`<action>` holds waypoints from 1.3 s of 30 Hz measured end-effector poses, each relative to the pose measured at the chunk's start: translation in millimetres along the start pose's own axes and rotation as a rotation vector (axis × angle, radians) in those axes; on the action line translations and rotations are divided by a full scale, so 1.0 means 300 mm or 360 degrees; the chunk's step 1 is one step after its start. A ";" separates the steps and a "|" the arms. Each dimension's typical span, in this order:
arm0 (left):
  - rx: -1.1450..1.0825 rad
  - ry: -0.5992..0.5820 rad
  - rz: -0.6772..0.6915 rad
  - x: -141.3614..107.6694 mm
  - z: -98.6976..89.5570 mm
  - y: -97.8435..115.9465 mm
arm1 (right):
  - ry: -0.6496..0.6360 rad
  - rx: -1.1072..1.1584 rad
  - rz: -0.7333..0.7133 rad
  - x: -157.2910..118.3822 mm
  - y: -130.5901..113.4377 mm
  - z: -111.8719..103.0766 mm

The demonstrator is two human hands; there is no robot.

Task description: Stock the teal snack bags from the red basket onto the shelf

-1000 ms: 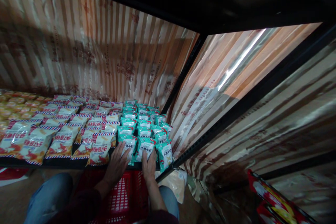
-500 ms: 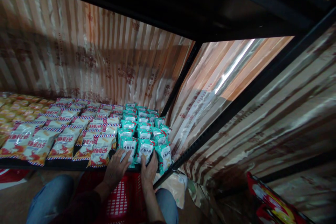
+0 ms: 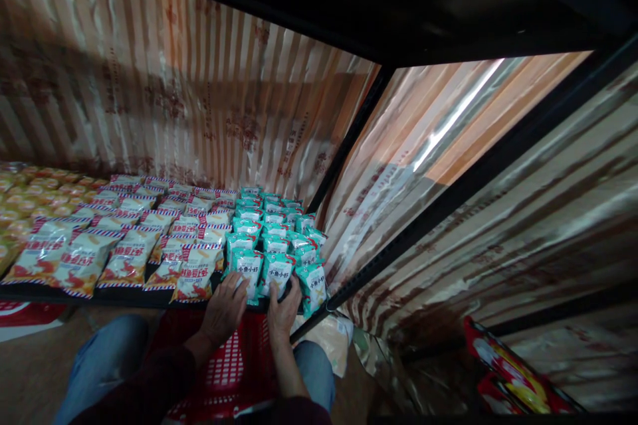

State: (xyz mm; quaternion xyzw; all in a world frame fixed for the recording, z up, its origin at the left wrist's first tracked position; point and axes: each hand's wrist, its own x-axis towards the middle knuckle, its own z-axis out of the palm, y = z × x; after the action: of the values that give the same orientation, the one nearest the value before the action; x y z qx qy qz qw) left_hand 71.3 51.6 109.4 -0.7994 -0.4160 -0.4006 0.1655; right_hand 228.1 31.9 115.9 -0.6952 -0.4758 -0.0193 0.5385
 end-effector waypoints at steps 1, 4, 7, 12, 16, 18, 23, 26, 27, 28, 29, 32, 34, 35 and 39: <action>-0.0002 -0.0001 0.0009 -0.001 -0.001 -0.001 | -0.0009 -0.0004 0.0008 -0.005 0.001 -0.003; -0.0008 0.0005 0.0017 -0.007 0.002 -0.005 | 0.0001 -0.0021 -0.0020 -0.017 0.002 -0.013; 0.0015 -0.0007 0.0010 -0.016 0.010 -0.007 | 0.0048 -0.0049 -0.0108 -0.019 -0.003 -0.021; 0.0015 -0.0025 0.0011 -0.011 0.011 -0.006 | 0.0100 -0.0075 -0.0137 -0.002 -0.025 -0.024; 0.0039 -0.0025 0.0060 -0.004 0.003 -0.007 | 0.0093 -0.0120 -0.0200 0.008 -0.040 -0.029; 0.0042 -0.0027 0.0066 -0.005 0.002 -0.008 | 0.0039 -0.0169 -0.0251 0.012 -0.042 -0.032; 0.0042 -0.0034 0.0072 -0.017 0.003 -0.007 | -0.0029 -0.0256 -0.0377 0.012 -0.041 -0.035; 0.0042 -0.0002 0.0087 -0.020 0.003 -0.010 | -0.0032 -0.0272 -0.0448 0.009 -0.043 -0.035; 0.0035 0.0013 0.0085 -0.019 0.003 -0.011 | -0.0039 -0.0273 -0.0477 0.009 -0.045 -0.036; 0.0021 0.0025 0.0077 -0.016 0.003 -0.011 | -0.0055 -0.0276 -0.0510 0.010 -0.048 -0.038; 0.0005 0.0037 0.0065 -0.013 0.003 -0.010 | -0.0073 -0.0279 -0.0545 0.012 -0.051 -0.040; -0.0023 0.0055 0.0019 0.001 0.001 -0.005 | -0.0109 -0.0299 -0.0615 0.024 -0.065 -0.049; -0.0013 0.0056 0.0010 0.009 -0.003 0.000 | -0.0115 -0.0340 -0.0641 0.034 -0.075 -0.052; -0.0002 0.0055 0.0014 0.012 -0.005 0.002 | -0.0114 -0.0368 -0.0653 0.039 -0.079 -0.052; 0.0026 0.0037 0.0048 0.015 -0.011 0.005 | -0.0083 -0.0446 -0.0725 0.051 -0.085 -0.040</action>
State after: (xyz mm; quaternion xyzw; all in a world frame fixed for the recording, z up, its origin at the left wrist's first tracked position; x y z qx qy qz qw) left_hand 72.4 51.1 115.0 -0.7995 -0.4052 -0.4039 0.1829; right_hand 225.0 31.7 147.8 -0.6382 -0.6264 -0.1879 0.4063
